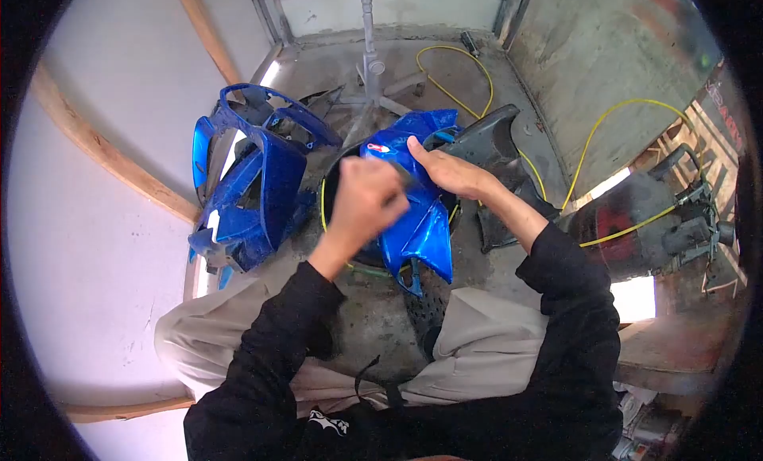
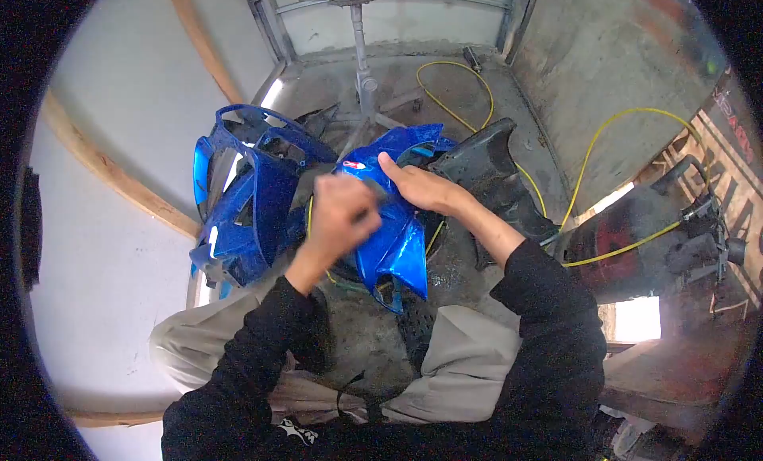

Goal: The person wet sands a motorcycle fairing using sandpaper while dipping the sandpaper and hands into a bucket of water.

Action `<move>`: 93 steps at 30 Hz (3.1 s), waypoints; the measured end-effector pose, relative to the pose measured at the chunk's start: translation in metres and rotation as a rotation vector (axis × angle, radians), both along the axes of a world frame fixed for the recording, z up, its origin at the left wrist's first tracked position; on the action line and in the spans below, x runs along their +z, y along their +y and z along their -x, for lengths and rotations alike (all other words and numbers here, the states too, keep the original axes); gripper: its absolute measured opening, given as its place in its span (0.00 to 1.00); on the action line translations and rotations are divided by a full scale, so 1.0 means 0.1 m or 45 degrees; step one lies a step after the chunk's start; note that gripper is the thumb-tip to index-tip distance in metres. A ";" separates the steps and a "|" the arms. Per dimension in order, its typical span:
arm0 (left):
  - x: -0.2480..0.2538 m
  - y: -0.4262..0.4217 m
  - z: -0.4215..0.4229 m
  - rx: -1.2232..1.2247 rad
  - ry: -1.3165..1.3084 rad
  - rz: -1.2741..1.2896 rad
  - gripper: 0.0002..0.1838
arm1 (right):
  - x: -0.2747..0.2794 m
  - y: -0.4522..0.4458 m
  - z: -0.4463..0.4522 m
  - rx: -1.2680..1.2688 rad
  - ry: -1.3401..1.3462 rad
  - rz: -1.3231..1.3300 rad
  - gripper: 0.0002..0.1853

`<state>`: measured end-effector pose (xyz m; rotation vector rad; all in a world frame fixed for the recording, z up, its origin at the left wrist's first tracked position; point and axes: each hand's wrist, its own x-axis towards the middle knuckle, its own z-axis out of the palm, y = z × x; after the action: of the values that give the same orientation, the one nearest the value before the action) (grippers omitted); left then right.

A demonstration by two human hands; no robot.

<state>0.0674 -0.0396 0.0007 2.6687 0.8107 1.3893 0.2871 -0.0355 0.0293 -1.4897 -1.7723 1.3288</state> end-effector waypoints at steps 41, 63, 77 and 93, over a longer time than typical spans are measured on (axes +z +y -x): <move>0.04 0.09 -0.04 0.162 0.054 -0.037 0.10 | 0.00 -0.01 -0.04 0.004 0.003 0.019 0.58; -0.01 0.09 0.02 -0.309 0.190 0.020 0.09 | -0.11 0.07 -0.09 0.075 0.026 -0.023 0.53; -0.05 -0.05 -0.06 -0.535 0.245 0.039 0.12 | -0.07 0.06 -0.07 0.023 -0.058 0.005 0.54; -0.05 0.00 0.00 -0.435 0.206 0.076 0.12 | 0.09 0.02 -0.06 0.033 -0.160 -0.004 0.54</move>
<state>0.0676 -0.0401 -0.0045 2.7323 0.3694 1.0656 0.2930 -0.0336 0.0379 -1.5853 -1.8761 1.2691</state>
